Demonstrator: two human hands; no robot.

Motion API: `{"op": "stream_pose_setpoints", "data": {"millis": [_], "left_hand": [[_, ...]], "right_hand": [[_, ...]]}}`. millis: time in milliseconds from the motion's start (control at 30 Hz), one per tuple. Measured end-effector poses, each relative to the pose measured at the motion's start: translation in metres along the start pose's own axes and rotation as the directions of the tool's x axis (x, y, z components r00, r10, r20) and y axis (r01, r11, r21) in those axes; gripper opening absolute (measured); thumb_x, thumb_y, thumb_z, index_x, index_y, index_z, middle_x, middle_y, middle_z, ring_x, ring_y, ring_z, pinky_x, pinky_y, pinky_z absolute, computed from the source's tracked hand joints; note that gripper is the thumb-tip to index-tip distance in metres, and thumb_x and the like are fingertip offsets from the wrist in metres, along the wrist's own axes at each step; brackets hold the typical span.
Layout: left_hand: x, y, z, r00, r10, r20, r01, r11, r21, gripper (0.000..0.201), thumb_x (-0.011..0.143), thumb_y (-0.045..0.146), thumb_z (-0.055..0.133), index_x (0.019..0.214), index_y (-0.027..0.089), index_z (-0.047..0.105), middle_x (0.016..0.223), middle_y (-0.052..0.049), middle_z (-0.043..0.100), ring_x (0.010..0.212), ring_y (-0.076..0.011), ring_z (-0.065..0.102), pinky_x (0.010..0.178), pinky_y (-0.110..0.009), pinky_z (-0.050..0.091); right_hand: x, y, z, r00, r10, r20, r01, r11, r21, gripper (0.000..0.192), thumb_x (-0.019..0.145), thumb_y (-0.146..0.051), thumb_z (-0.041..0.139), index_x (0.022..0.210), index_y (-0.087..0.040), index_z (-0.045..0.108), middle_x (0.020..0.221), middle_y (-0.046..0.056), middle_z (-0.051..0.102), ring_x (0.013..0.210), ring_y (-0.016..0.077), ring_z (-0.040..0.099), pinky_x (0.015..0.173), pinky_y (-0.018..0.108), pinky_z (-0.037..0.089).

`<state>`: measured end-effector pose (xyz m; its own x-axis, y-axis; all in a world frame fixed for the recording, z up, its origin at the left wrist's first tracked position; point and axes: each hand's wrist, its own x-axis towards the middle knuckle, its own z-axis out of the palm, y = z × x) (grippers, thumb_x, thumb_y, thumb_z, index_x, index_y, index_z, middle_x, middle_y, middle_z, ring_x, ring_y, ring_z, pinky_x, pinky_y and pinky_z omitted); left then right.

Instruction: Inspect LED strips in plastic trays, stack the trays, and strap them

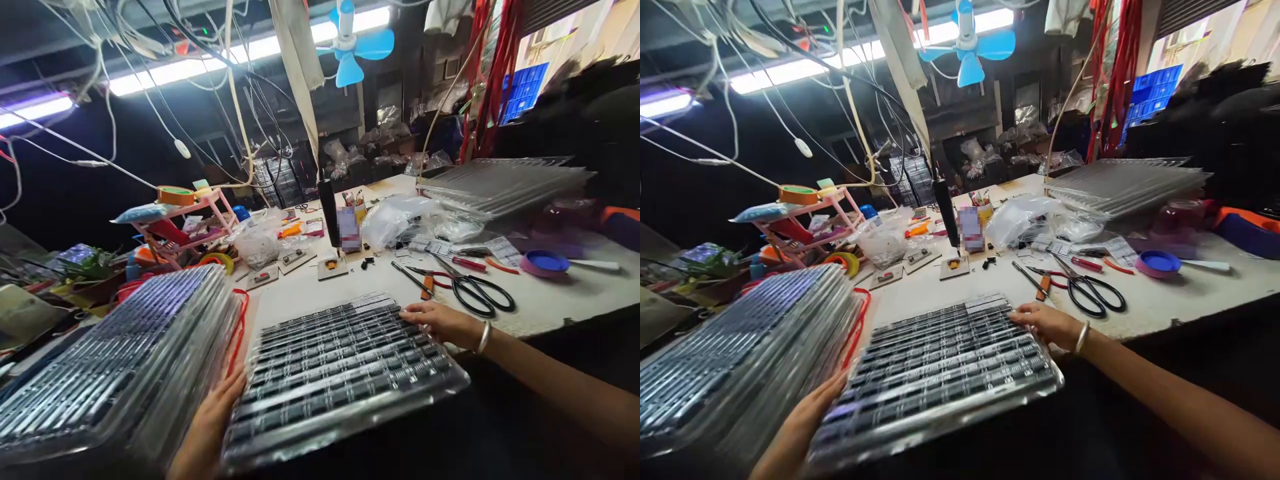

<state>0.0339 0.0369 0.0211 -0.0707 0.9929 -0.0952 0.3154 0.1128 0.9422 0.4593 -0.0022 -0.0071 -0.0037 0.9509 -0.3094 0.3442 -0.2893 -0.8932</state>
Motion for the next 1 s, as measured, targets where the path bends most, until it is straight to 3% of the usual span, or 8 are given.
{"op": "stream_pose_setpoints", "data": {"millis": [100, 200, 267, 400, 533, 667, 800, 1000], "left_hand": [[0.031, -0.006, 0.037, 0.988, -0.022, 0.155, -0.004, 0.986, 0.167, 0.044, 0.070, 0.053, 0.056, 0.093, 0.018, 0.071, 0.108, -0.008, 0.069, 0.112, -0.0291, 0.058, 0.097, -0.042, 0.045], [0.051, -0.007, 0.049, 0.974, 0.056, 0.220, -0.180, 0.780, 0.599, 0.050, 0.083, 0.044, 0.041, 0.116, 0.014, 0.062, 0.123, -0.012, 0.061, 0.120, -0.0289, 0.052, 0.102, -0.044, 0.039], [0.052, -0.008, 0.049, 0.978, 0.036, 0.204, -0.179, 0.647, 0.741, 0.051, 0.086, 0.042, 0.040, 0.124, 0.012, 0.057, 0.123, -0.018, 0.060, 0.120, -0.0349, 0.051, 0.101, -0.054, 0.035], [0.036, -0.016, 0.053, 0.983, 0.125, 0.133, -0.181, 0.579, 0.795, 0.050, 0.089, 0.038, 0.040, 0.133, 0.016, 0.048, 0.122, -0.018, 0.059, 0.114, -0.0347, 0.054, 0.096, -0.055, 0.039], [0.020, -0.037, 0.057, 0.930, 0.310, 0.196, -0.355, 0.623, 0.698, 0.047, 0.093, 0.038, 0.036, 0.136, 0.023, 0.043, 0.137, -0.010, 0.048, 0.126, -0.0248, 0.046, 0.103, -0.048, 0.037], [0.025, -0.055, 0.050, 0.901, 0.374, 0.218, -0.430, 0.712, 0.556, 0.051, 0.091, 0.045, 0.039, 0.138, 0.025, 0.040, 0.143, -0.008, 0.042, 0.132, -0.0230, 0.038, 0.111, -0.048, 0.028], [0.042, -0.056, 0.052, 0.900, 0.365, 0.238, -0.435, 0.774, 0.459, 0.054, 0.089, 0.045, 0.043, 0.138, 0.022, 0.041, 0.145, -0.008, 0.039, 0.134, -0.0222, 0.035, 0.113, -0.044, 0.026], [0.053, -0.046, 0.071, 0.929, 0.346, 0.133, -0.370, 0.829, 0.421, 0.051, 0.091, 0.040, 0.040, 0.135, 0.015, 0.045, 0.145, -0.011, 0.039, 0.135, -0.0218, 0.033, 0.114, -0.042, 0.024]], "right_hand": [[0.011, 0.001, -0.006, 0.988, -0.062, -0.143, 0.026, 0.971, -0.239, 0.041, 0.088, -0.049, 0.043, 0.097, -0.013, 0.059, 0.071, 0.005, 0.061, 0.064, 0.0167, 0.058, 0.056, 0.026, 0.044], [0.023, -0.002, 0.000, 0.967, -0.143, -0.212, 0.026, 0.879, -0.476, 0.037, 0.089, -0.041, 0.045, 0.105, -0.010, 0.059, 0.088, 0.015, 0.066, 0.090, 0.0285, 0.061, 0.078, 0.037, 0.044], [0.027, 0.000, 0.004, 0.967, -0.144, -0.209, -0.012, 0.798, -0.603, 0.044, 0.089, -0.042, 0.046, 0.114, -0.007, 0.057, 0.083, 0.019, 0.066, 0.089, 0.0356, 0.061, 0.076, 0.043, 0.042], [0.027, 0.026, -0.005, 0.956, -0.205, -0.210, -0.032, 0.638, -0.769, 0.054, 0.092, -0.052, 0.037, 0.128, -0.015, 0.052, 0.081, 0.013, 0.068, 0.078, 0.0321, 0.065, 0.064, 0.038, 0.044], [0.031, 0.050, -0.026, 0.827, -0.387, -0.408, -0.013, 0.712, -0.702, 0.061, 0.091, -0.059, 0.030, 0.114, -0.014, 0.062, 0.094, 0.012, 0.066, 0.079, 0.0260, 0.064, 0.068, 0.036, 0.047], [0.027, 0.041, -0.023, 0.691, -0.445, -0.570, -0.060, 0.750, -0.658, 0.060, 0.090, -0.056, 0.032, 0.116, -0.010, 0.061, 0.102, 0.016, 0.060, 0.077, 0.0252, 0.061, 0.072, 0.040, 0.048], [0.020, 0.027, 0.014, 0.763, -0.469, -0.445, 0.137, 0.790, -0.598, 0.047, 0.091, -0.047, 0.038, 0.123, -0.016, 0.055, 0.117, 0.013, 0.057, 0.100, 0.0247, 0.057, 0.089, 0.040, 0.046], [0.031, 0.036, 0.030, 0.791, -0.495, -0.360, 0.143, 0.721, -0.678, 0.046, 0.093, -0.042, 0.033, 0.130, -0.020, 0.050, 0.130, 0.011, 0.053, 0.116, 0.0289, 0.048, 0.097, 0.051, 0.037]]}}
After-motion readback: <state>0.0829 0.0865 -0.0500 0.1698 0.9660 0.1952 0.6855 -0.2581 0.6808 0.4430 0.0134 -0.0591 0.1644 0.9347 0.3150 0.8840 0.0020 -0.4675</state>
